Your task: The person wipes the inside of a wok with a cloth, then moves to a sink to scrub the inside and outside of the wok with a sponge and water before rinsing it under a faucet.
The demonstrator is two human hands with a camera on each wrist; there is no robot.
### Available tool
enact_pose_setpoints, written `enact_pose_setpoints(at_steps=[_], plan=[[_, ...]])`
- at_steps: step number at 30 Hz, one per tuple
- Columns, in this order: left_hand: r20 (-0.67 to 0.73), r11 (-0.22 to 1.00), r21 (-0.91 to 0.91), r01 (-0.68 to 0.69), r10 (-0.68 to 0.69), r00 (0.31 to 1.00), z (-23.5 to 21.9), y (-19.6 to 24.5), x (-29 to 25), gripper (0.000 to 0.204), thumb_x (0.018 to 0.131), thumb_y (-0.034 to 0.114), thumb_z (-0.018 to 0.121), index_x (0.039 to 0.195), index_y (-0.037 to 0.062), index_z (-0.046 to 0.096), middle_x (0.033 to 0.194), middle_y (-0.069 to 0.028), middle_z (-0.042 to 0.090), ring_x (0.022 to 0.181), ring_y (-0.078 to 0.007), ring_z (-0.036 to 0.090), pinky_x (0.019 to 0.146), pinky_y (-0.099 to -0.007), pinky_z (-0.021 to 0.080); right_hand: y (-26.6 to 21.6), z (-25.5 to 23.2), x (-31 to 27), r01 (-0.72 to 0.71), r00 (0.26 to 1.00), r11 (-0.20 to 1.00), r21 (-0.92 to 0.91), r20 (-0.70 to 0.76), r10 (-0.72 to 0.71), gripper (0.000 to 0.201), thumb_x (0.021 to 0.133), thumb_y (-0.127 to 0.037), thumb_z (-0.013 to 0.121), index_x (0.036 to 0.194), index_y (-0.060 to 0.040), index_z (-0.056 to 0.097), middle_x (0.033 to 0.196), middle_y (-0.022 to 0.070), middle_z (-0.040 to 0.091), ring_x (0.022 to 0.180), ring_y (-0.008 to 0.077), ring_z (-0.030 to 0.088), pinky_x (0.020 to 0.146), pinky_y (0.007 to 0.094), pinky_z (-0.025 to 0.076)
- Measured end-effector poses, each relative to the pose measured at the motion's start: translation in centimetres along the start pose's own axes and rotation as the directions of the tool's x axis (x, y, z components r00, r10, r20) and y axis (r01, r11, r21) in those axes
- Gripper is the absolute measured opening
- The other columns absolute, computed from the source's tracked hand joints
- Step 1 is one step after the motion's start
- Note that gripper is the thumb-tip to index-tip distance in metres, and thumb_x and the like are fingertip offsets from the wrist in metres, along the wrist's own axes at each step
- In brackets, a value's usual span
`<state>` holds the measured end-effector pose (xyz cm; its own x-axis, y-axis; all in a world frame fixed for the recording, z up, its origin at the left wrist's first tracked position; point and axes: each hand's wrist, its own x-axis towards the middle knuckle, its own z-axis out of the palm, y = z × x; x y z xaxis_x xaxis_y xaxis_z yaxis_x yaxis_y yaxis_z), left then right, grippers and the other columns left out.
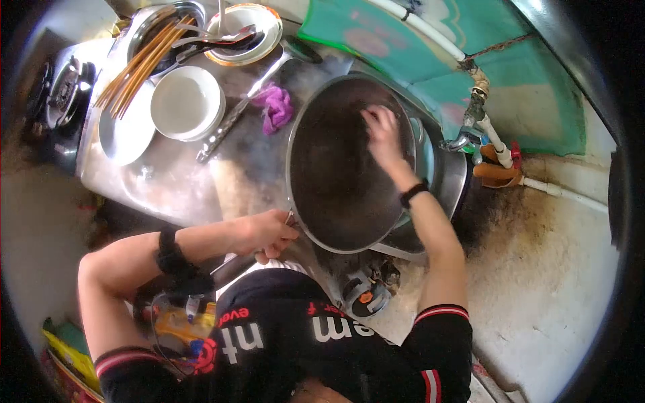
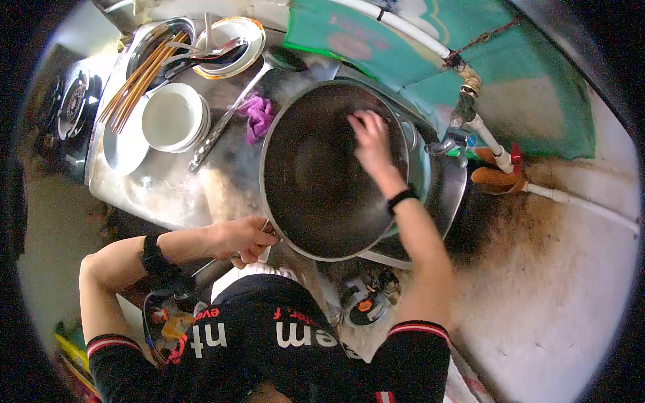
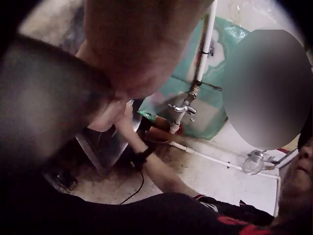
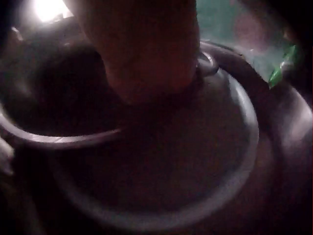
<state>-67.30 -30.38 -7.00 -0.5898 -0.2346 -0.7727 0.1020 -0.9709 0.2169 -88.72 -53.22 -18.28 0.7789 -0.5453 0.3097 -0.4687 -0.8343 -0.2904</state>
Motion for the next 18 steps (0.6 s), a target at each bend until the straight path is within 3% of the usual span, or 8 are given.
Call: enact_pose_setpoints(at_steps=[2, 4, 7, 8, 13, 15, 16, 18], plan=[[-0.015, 1.000, 0.011, 0.015, -0.014, 1.000, -0.4, -0.5, 0.7, 0.005, 0.085, 0.012, 0.046, 0.087, 0.0081, 0.045, 0.057, 0.0030, 0.030, 0.043, -0.0081, 0.032, 0.035, -0.0247, 0.026, -5.4, 3.4, 1.9, -0.187, 0.969, 0.940, 0.285, -0.103, 0.224, 0.049, 0.059, 0.012, 0.050, 0.106, -0.0012, 0.053, 0.110, 0.0170, 0.048, 0.104, 0.0356, 0.045, 0.090, 0.0411, 0.037], [-0.026, 1.000, 0.020, 0.024, -0.023, 0.999, -0.4, -0.5, 0.7, 0.005, 0.084, 0.012, 0.046, 0.088, 0.0086, 0.046, 0.058, 0.0030, 0.030, 0.043, -0.0082, 0.032, 0.034, -0.0250, 0.026, -11.1, 2.9, 1.1, -0.194, 0.974, 0.847, 0.494, -0.008, 0.227, 0.046, 0.061, 0.011, 0.055, 0.105, -0.0018, 0.052, 0.109, 0.0171, 0.049, 0.106, 0.0358, 0.045, 0.091, 0.0404, 0.037], [-0.044, 0.997, 0.077, 0.018, -0.015, 0.999, -0.5, -0.1, 0.2, 0.005, 0.083, 0.012, 0.046, 0.087, 0.0100, 0.045, 0.054, 0.0034, 0.029, 0.042, -0.0075, 0.033, 0.033, -0.0251, 0.027, -16.0, -0.7, -3.7, -0.322, 0.943, 0.653, 0.686, 0.294, 0.155, 0.044, 0.061, 0.009, 0.056, 0.104, -0.0025, 0.054, 0.107, 0.0163, 0.051, 0.105, 0.0332, 0.048, 0.091, 0.0366, 0.038], [-0.048, 0.997, 0.074, 0.013, -0.009, 0.999, -0.7, -0.1, 0.1, 0.005, 0.083, 0.012, 0.046, 0.087, 0.0100, 0.045, 0.054, 0.0034, 0.029, 0.042, -0.0075, 0.033, 0.033, -0.0251, 0.027, -15.9, -1.5, -5.6, -0.313, 0.936, 0.676, 0.667, 0.337, 0.101, 0.039, 0.062, 0.009, 0.055, 0.099, -0.0008, 0.056, 0.102, 0.0143, 0.052, 0.102, 0.0286, 0.051, 0.088, 0.0337, 0.040], [0.055, 0.996, -0.074, -0.044, 0.048, 0.997, -1.2, -0.1, 0.2, 0.012, 0.081, 0.009, 0.050, 0.092, 0.0061, 0.045, 0.056, 0.0024, 0.034, 0.043, -0.0071, 0.036, 0.034, -0.0238, 0.027, -14.7, -8.4, -7.0, -0.326, 0.889, 0.686, 0.651, 0.457, -0.011, 0.041, 0.062, 0.010, 0.048, 0.101, -0.0011, 0.058, 0.100, 0.0129, 0.053, 0.098, 0.0281, 0.051, 0.086, 0.0346, 0.040], [0.048, 0.997, -0.036, -0.064, 0.066, 0.997, -1.3, -0.5, 0.2, 0.013, 0.081, 0.007, 0.051, 0.092, 0.0048, 0.045, 0.058, 0.0016, 0.036, 0.044, -0.0074, 0.037, 0.034, -0.0238, 0.027, -15.9, -11.1, -5.2, -0.141, 0.955, 0.793, 0.593, 0.292, -0.048, 0.043, 0.062, 0.009, 0.049, 0.102, -0.0018, 0.058, 0.102, 0.0117, 0.052, 0.099, 0.0272, 0.050, 0.086, 0.0356, 0.039], [0.043, 0.996, 0.009, -0.084, 0.083, 0.996, -1.5, -0.4, 0.3, 0.014, 0.080, 0.006, 0.053, 0.091, 0.0034, 0.045, 0.060, 0.0008, 0.038, 0.045, -0.0077, 0.038, 0.035, -0.0238, 0.026, -16.4, -11.1, -4.8, -0.135, 0.958, 0.793, 0.594, 0.281, -0.047, 0.043, 0.062, 0.009, 0.049, 0.102, -0.0018, 0.058, 0.102, 0.0117, 0.052, 0.099, 0.0272, 0.050, 0.086, 0.0356, 0.039], [0.063, 0.995, 0.022, -0.101, 0.099, 0.993, -1.8, -0.7, 0.5, 0.014, 0.080, 0.007, 0.053, 0.090, 0.0029, 0.045, 0.062, 0.0002, 0.039, 0.046, -0.0076, 0.038, 0.035, -0.0236, 0.026, -17.7, -10.3, -3.7, 0.158, 0.937, 0.840, 0.519, 0.188, -0.293, 0.041, 0.062, 0.007, 0.051, 0.102, -0.0013, 0.058, 0.105, 0.0111, 0.052, 0.100, 0.0261, 0.049, 0.085, 0.0362, 0.039]])
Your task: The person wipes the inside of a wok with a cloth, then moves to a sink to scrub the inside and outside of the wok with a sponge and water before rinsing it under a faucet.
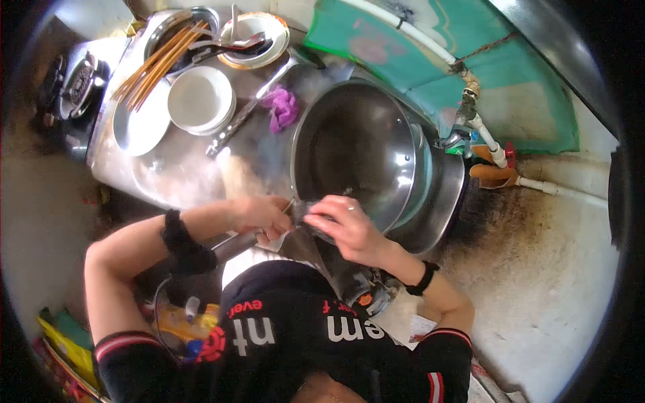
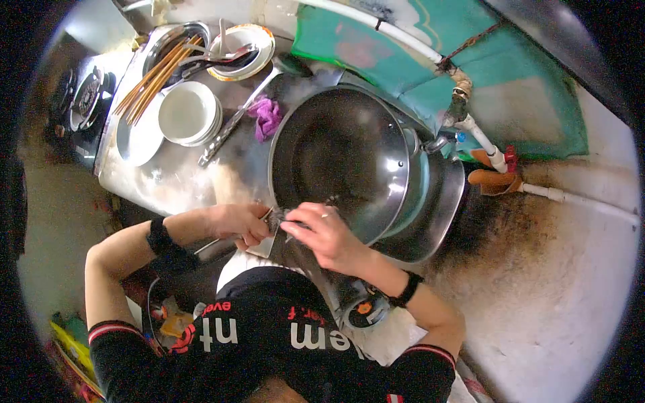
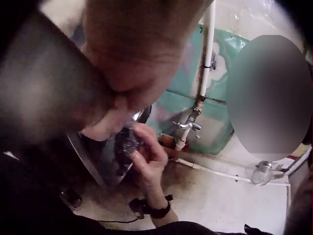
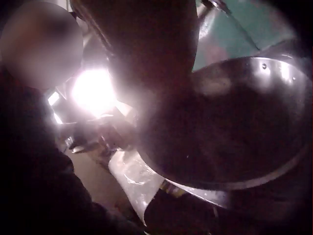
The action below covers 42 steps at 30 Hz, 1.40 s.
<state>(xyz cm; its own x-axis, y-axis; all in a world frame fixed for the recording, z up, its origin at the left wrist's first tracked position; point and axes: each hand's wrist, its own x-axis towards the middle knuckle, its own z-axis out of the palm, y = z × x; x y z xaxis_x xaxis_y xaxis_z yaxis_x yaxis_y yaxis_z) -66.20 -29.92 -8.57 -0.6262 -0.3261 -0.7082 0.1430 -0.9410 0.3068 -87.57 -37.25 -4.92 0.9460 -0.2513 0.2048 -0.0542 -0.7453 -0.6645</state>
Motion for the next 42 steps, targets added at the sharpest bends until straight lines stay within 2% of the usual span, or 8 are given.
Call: enact_pose_setpoints(at_steps=[6, 11, 16, 20, 23, 26, 33, 42], plan=[[0.024, 0.998, 0.038, -0.050, 0.049, 0.998, 0.5, 0.0, -0.3, 0.013, 0.081, 0.011, 0.056, 0.088, 0.0029, 0.050, 0.058, 0.0023, 0.037, 0.044, -0.0076, 0.036, 0.037, -0.0229, 0.026, 5.8, 0.7, 6.5, 0.204, 0.974, 0.915, -0.348, -0.017, -0.224, 0.045, 0.065, -0.004, 0.051, 0.110, -0.0005, 0.054, 0.118, 0.0088, 0.048, 0.110, 0.0264, 0.040, 0.086, 0.0372, 0.035], [-0.215, 0.992, 0.128, 0.001, 0.027, 0.976, 2.0, -1.1, -0.4, 0.010, 0.085, 0.014, 0.052, 0.080, 0.0098, 0.044, 0.055, 0.0065, 0.032, 0.044, -0.0036, 0.031, 0.036, -0.0191, 0.022, 15.5, -2.3, 9.3, -0.227, 0.920, 0.796, -0.561, -0.392, -0.013, 0.041, 0.062, 0.000, 0.054, 0.103, -0.0031, 0.054, 0.109, 0.0086, 0.051, 0.105, 0.0286, 0.042, 0.080, 0.0420, 0.040], [-0.205, 0.998, 0.033, -0.049, 0.054, 0.977, 2.6, -2.0, -0.4, 0.015, 0.088, 0.018, 0.048, 0.078, 0.0075, 0.043, 0.055, 0.0038, 0.032, 0.045, -0.0068, 0.033, 0.037, -0.0228, 0.024, 18.4, -4.2, -0.9, -0.809, 0.579, 0.462, -0.365, -0.633, 0.514, 0.038, 0.065, -0.002, 0.056, 0.103, -0.0063, 0.054, 0.105, 0.0100, 0.052, 0.103, 0.0300, 0.044, 0.080, 0.0419, 0.042], [-0.199, 0.999, 0.030, -0.019, 0.025, 0.980, 3.1, -1.8, -0.2, 0.014, 0.089, 0.020, 0.046, 0.080, 0.0095, 0.042, 0.056, 0.0045, 0.032, 0.044, -0.0072, 0.032, 0.037, -0.0233, 0.024, 14.5, -2.7, -8.8, -0.953, 0.295, 0.286, -0.101, -0.535, 0.792, 0.023, 0.065, -0.009, 0.058, 0.086, -0.0033, 0.061, 0.091, 0.0180, 0.060, 0.089, 0.0362, 0.052, 0.079, 0.0427, 0.041], [-0.143, 0.998, 0.017, -0.054, 0.056, 0.988, 2.7, -2.1, 0.2, 0.013, 0.089, 0.020, 0.046, 0.083, 0.0101, 0.042, 0.058, 0.0045, 0.032, 0.044, -0.0075, 0.033, 0.039, -0.0234, 0.026, 11.2, -0.6, -13.6, -0.948, 0.248, 0.315, 0.055, -0.493, 0.834, 0.021, 0.065, -0.012, 0.057, 0.083, -0.0019, 0.063, 0.086, 0.0199, 0.061, 0.085, 0.0377, 0.054, 0.078, 0.0438, 0.042], [-0.260, 0.987, 0.105, -0.124, 0.148, 0.954, 3.2, -2.4, 0.3, 0.012, 0.089, 0.020, 0.047, 0.084, 0.0105, 0.042, 0.058, 0.0045, 0.032, 0.045, -0.0075, 0.033, 0.040, -0.0234, 0.027, 7.9, 1.2, -15.9, -0.900, 0.313, 0.389, 0.195, -0.331, 0.890, 0.029, 0.065, -0.009, 0.055, 0.092, -0.0013, 0.062, 0.092, 0.0211, 0.060, 0.090, 0.0363, 0.054, 0.077, 0.0443, 0.042], [-0.096, 0.999, 0.004, -0.049, 0.049, 0.994, 3.0, -1.5, -0.2, 0.014, 0.089, 0.016, 0.039, 0.077, 0.0098, 0.042, 0.056, 0.0039, 0.031, 0.045, -0.0068, 0.029, 0.040, -0.0227, 0.022, -2.7, 4.5, -1.2, -0.508, 0.669, 0.854, -0.113, -0.676, 0.308, 0.038, 0.061, 0.003, 0.053, 0.099, 0.0011, 0.054, 0.094, 0.0172, 0.054, 0.089, 0.0328, 0.049, 0.078, 0.0421, 0.040], [-0.246, 0.991, 0.130, 0.039, -0.006, 0.969, 4.0, -1.0, -0.2, 0.021, 0.092, 0.027, 0.038, 0.078, 0.0115, 0.040, 0.052, 0.0043, 0.027, 0.039, -0.0061, 0.026, 0.035, -0.0216, 0.018, -5.3, 8.8, -8.5, -0.611, 0.648, 0.773, -0.174, -0.671, 0.361, 0.038, 0.069, -0.004, 0.051, 0.106, 0.0035, 0.053, 0.106, 0.0134, 0.047, 0.102, 0.0308, 0.046, 0.087, 0.0412, 0.037]])
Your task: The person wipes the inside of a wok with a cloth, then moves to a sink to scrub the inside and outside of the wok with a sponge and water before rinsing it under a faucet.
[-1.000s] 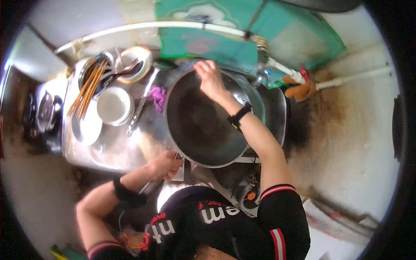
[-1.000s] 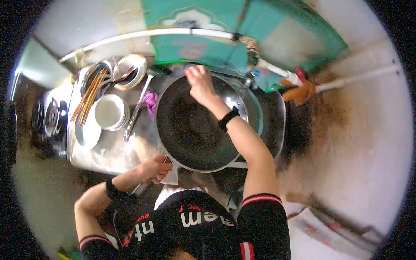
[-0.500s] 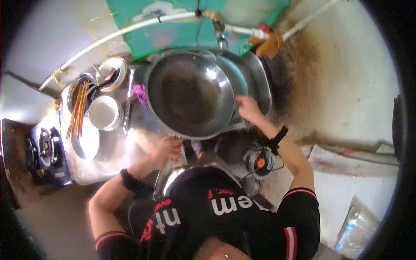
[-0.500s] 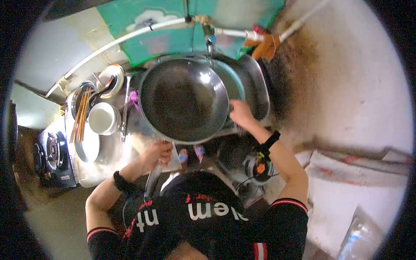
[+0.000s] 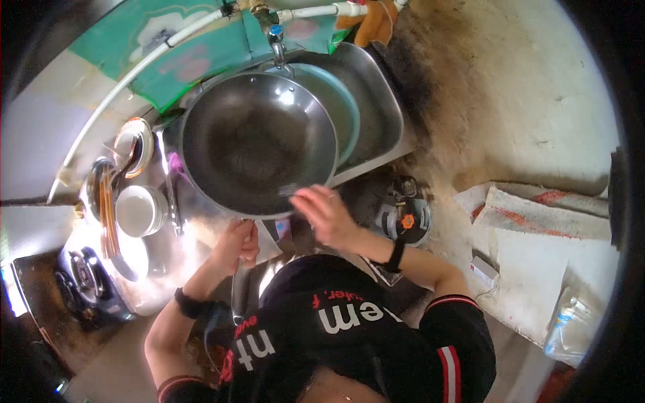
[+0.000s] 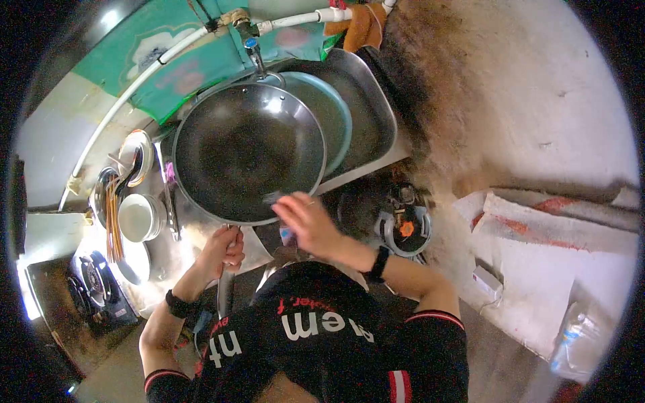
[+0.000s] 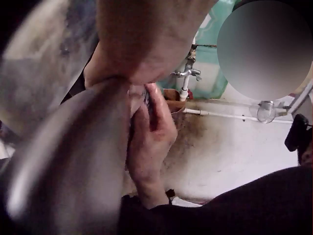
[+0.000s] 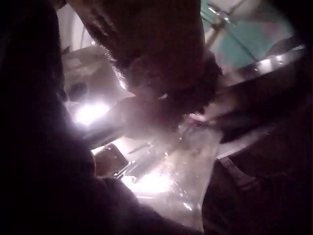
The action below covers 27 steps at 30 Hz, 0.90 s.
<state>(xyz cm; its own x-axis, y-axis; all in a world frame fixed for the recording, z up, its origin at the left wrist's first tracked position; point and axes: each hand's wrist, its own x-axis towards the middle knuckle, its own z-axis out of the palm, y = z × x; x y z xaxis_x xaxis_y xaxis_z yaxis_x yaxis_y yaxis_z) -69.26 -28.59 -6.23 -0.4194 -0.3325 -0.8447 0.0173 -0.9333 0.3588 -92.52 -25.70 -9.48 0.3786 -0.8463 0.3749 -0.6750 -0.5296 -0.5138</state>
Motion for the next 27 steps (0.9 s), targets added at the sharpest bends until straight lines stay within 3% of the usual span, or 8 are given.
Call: enact_pose_setpoints(at_steps=[5, 11, 13, 19, 21, 24, 25, 27], plan=[[0.062, 0.998, -0.032, 0.049, -0.047, 0.997, -0.7, 0.4, -0.1, 0.019, 0.091, 0.026, 0.039, 0.078, 0.0112, 0.039, 0.051, 0.0033, 0.028, 0.040, -0.0066, 0.027, 0.035, -0.0219, 0.021, 13.1, -0.9, 1.6, -0.226, 0.957, 0.972, 0.058, -0.171, 0.232, 0.035, 0.065, 0.010, 0.052, 0.096, -0.0053, 0.057, 0.103, 0.0094, 0.050, 0.100, 0.0283, 0.047, 0.083, 0.0366, 0.040], [0.032, 0.991, -0.044, 0.124, -0.123, 0.992, -0.8, 1.1, -0.7, 0.020, 0.092, 0.026, 0.039, 0.078, 0.0108, 0.038, 0.051, 0.0028, 0.028, 0.040, -0.0067, 0.028, 0.035, -0.0218, 0.021, 22.8, 1.6, 11.6, -0.122, 0.975, 0.967, 0.221, -0.155, 0.159, 0.030, 0.064, 0.003, 0.058, 0.092, -0.0059, 0.059, 0.098, 0.0093, 0.052, 0.099, 0.0291, 0.047, 0.084, 0.0379, 0.040], [0.029, 0.992, -0.052, 0.116, -0.115, 0.993, -0.9, 1.0, -0.6, 0.021, 0.092, 0.027, 0.038, 0.078, 0.0111, 0.039, 0.050, 0.0033, 0.028, 0.039, -0.0063, 0.028, 0.034, -0.0214, 0.020, 24.2, 1.8, 14.3, 0.026, 0.999, 1.000, -0.017, -0.044, -0.027, 0.030, 0.063, -0.001, 0.061, 0.093, -0.0053, 0.059, 0.097, 0.0091, 0.052, 0.097, 0.0295, 0.047, 0.083, 0.0384, 0.040], [0.044, 0.995, -0.065, 0.069, -0.067, 0.997, -0.6, 1.5, -1.5, 0.019, 0.092, 0.026, 0.040, 0.080, 0.0119, 0.040, 0.053, 0.0037, 0.030, 0.039, -0.0056, 0.029, 0.032, -0.0205, 0.020, 27.9, -4.8, 12.2, -0.095, 0.993, 0.947, -0.307, -0.089, 0.071, 0.028, 0.066, 0.001, 0.056, 0.093, -0.0045, 0.060, 0.098, 0.0092, 0.053, 0.099, 0.0288, 0.046, 0.082, 0.0384, 0.039], [-0.013, 0.995, -0.030, 0.098, -0.098, 0.995, 0.4, 2.6, -2.5, 0.017, 0.090, 0.023, 0.042, 0.078, 0.0124, 0.037, 0.056, 0.0043, 0.031, 0.043, -0.0060, 0.031, 0.036, -0.0205, 0.023, 29.7, -5.6, 9.9, -0.116, 0.987, 0.888, -0.446, 0.052, 0.155, 0.032, 0.066, 0.002, 0.054, 0.098, -0.0054, 0.058, 0.103, 0.0100, 0.052, 0.098, 0.0290, 0.046, 0.084, 0.0392, 0.038], [-0.075, 0.989, 0.002, 0.145, -0.145, 0.987, 2.7, 5.2, -4.6, 0.015, 0.089, 0.021, 0.044, 0.079, 0.0130, 0.036, 0.059, 0.0035, 0.032, 0.045, -0.0066, 0.034, 0.036, -0.0211, 0.026, 27.6, -3.9, 10.6, -0.020, 1.000, 0.801, -0.598, -0.014, 0.014, 0.036, 0.068, -0.001, 0.053, 0.104, -0.0068, 0.056, 0.110, 0.0100, 0.051, 0.104, 0.0284, 0.045, 0.085, 0.0392, 0.038], [-0.104, 0.982, 0.028, 0.189, -0.185, 0.977, 2.9, 5.9, -5.0, 0.014, 0.087, 0.018, 0.046, 0.078, 0.0125, 0.037, 0.060, 0.0025, 0.032, 0.047, -0.0073, 0.037, 0.037, -0.0224, 0.029, 27.0, -3.1, 11.8, -0.043, 0.994, 0.895, -0.444, 0.067, 0.081, 0.036, 0.072, -0.004, 0.051, 0.107, -0.0066, 0.053, 0.112, 0.0126, 0.052, 0.104, 0.0299, 0.047, 0.084, 0.0417, 0.039], [-0.139, 0.976, 0.052, 0.213, -0.204, 0.969, 4.1, 7.6, -6.0, 0.014, 0.087, 0.017, 0.046, 0.078, 0.0121, 0.037, 0.059, 0.0022, 0.032, 0.046, -0.0079, 0.036, 0.036, -0.0229, 0.029, 24.8, -0.6, 14.2, -0.389, 0.874, 0.915, -0.104, 0.274, 0.402, 0.032, 0.076, -0.007, 0.049, 0.108, -0.0053, 0.052, 0.104, 0.0174, 0.056, 0.097, 0.0339, 0.053, 0.080, 0.0459, 0.040]])
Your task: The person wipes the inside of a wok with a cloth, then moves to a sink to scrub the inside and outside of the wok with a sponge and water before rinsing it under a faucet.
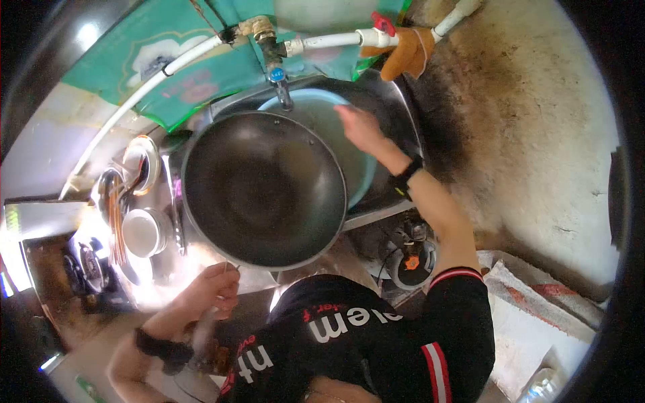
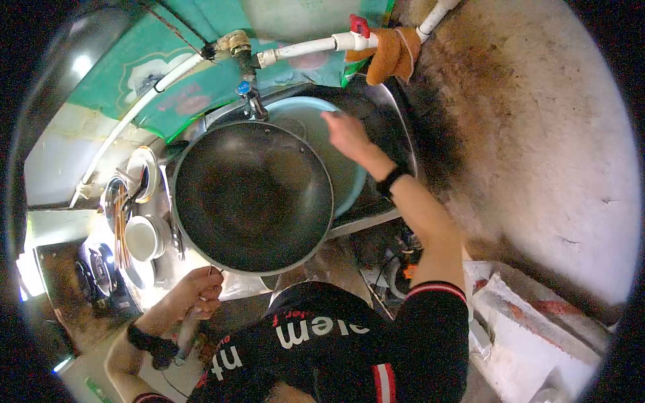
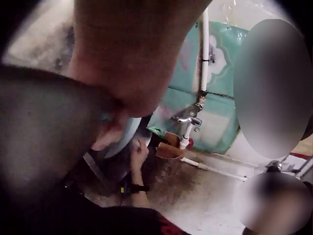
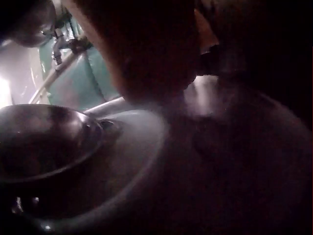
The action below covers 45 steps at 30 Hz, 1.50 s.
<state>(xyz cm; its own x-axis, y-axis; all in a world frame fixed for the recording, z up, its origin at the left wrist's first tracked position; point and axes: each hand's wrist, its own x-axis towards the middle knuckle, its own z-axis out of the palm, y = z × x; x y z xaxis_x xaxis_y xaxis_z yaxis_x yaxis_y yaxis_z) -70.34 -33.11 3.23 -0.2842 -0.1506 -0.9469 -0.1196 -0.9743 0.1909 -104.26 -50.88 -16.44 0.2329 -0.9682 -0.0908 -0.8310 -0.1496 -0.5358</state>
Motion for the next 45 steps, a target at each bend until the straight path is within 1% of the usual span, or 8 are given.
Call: enact_pose_setpoints(at_steps=[15, 24, 27, 30, 31, 34, 38, 45], plan=[[-0.303, 0.978, 0.163, 0.130, -0.076, 0.950, 3.6, 2.2, -4.4, 0.014, 0.087, 0.018, 0.045, 0.082, 0.0069, 0.039, 0.061, -0.0039, 0.040, 0.044, -0.0142, 0.043, 0.034, -0.0287, 0.036, -1.1, 9.9, 5.4, 0.141, 0.973, 0.928, 0.344, 0.123, -0.193, 0.030, 0.088, -0.027, 0.045, 0.105, -0.0047, 0.055, 0.099, 0.0174, 0.059, 0.092, 0.0330, 0.056, 0.082, 0.0386, 0.042], [-0.490, 0.906, 0.406, 0.121, 0.105, 0.865, 4.3, 1.2, -7.4, 0.014, 0.089, 0.018, 0.041, 0.086, 0.0047, 0.037, 0.063, -0.0050, 0.042, 0.042, -0.0135, 0.043, 0.034, -0.0267, 0.038, 1.4, 5.8, 3.9, 0.185, 0.941, 0.944, -0.274, 0.326, -0.090, 0.030, 0.083, -0.010, 0.043, 0.111, -0.0083, 0.052, 0.117, 0.0227, 0.048, 0.098, 0.0358, 0.054, 0.083, 0.0430, 0.044], [-0.565, 0.897, 0.422, 0.133, 0.146, 0.812, 4.8, 1.1, -8.4, 0.013, 0.088, 0.016, 0.041, 0.085, 0.0038, 0.039, 0.060, -0.0047, 0.043, 0.041, -0.0137, 0.044, 0.034, -0.0271, 0.038, 0.3, 5.4, 1.6, 0.271, 0.932, 0.868, -0.416, -0.111, -0.344, 0.039, 0.076, -0.007, 0.047, 0.115, -0.0086, 0.051, 0.097, 0.0169, 0.058, 0.089, 0.0330, 0.056, 0.072, 0.0418, 0.047], [-0.577, 0.803, 0.573, 0.164, 0.254, 0.776, 4.6, 0.3, -9.3, 0.013, 0.087, 0.015, 0.041, 0.084, 0.0021, 0.041, 0.057, -0.0065, 0.046, 0.041, -0.0148, 0.047, 0.035, -0.0287, 0.039, -2.7, 4.8, 1.9, 0.156, 0.984, 0.963, -0.221, -0.050, -0.171, 0.046, 0.085, -0.024, 0.044, 0.129, -0.0107, 0.038, 0.121, 0.0189, 0.047, 0.102, 0.0353, 0.052, 0.082, 0.0427, 0.045], [-0.585, 0.809, 0.564, 0.168, 0.247, 0.772, 4.4, 0.0, -9.5, 0.013, 0.087, 0.015, 0.041, 0.084, 0.0021, 0.041, 0.057, -0.0065, 0.046, 0.041, -0.0148, 0.047, 0.035, -0.0287, 0.039, -3.0, 6.1, 3.1, 0.069, 0.997, 0.977, 0.200, 0.007, -0.072, 0.049, 0.087, -0.035, 0.041, 0.130, -0.0112, 0.037, 0.120, 0.0192, 0.047, 0.102, 0.0352, 0.052, 0.083, 0.0454, 0.043], [-0.532, 0.656, 0.737, 0.163, 0.414, 0.738, 3.6, -1.2, -9.9, 0.012, 0.086, 0.010, 0.043, 0.089, -0.0014, 0.044, 0.058, -0.0162, 0.053, 0.046, -0.0255, 0.054, 0.041, -0.0355, 0.041, -7.0, 5.9, 3.5, -0.286, 0.942, 0.544, 0.789, 0.336, 0.008, 0.053, 0.089, -0.047, 0.034, 0.131, -0.0148, 0.033, 0.118, 0.0165, 0.045, 0.099, 0.0331, 0.053, 0.083, 0.0491, 0.042], [-0.309, 0.317, 0.942, 0.112, 0.683, 0.662, 1.9, -2.9, -9.6, 0.014, 0.085, 0.007, 0.042, 0.094, -0.0031, 0.043, 0.062, -0.0241, 0.053, 0.057, -0.0398, 0.054, 0.050, -0.0438, 0.043, -10.5, 4.8, 4.8, -0.572, 0.815, -0.160, 0.805, 0.580, 0.006, 0.058, 0.087, -0.060, 0.022, 0.122, -0.0162, 0.039, 0.109, 0.0169, 0.048, 0.098, 0.0381, 0.050, 0.079, 0.0572, 0.040], [-0.377, 0.312, 0.926, 0.214, 0.716, 0.588, 0.7, -5.2, -9.4, 0.018, 0.085, 0.007, 0.042, 0.099, -0.0052, 0.039, 0.067, -0.0273, 0.052, 0.066, -0.0450, 0.051, 0.057, -0.0487, 0.038, -10.9, 6.6, 5.8, -0.437, 0.899, -0.232, 0.869, 0.420, -0.124, 0.049, 0.086, -0.058, 0.032, 0.102, -0.0137, 0.043, 0.103, 0.0185, 0.050, 0.093, 0.0390, 0.052, 0.078, 0.0503, 0.044]])
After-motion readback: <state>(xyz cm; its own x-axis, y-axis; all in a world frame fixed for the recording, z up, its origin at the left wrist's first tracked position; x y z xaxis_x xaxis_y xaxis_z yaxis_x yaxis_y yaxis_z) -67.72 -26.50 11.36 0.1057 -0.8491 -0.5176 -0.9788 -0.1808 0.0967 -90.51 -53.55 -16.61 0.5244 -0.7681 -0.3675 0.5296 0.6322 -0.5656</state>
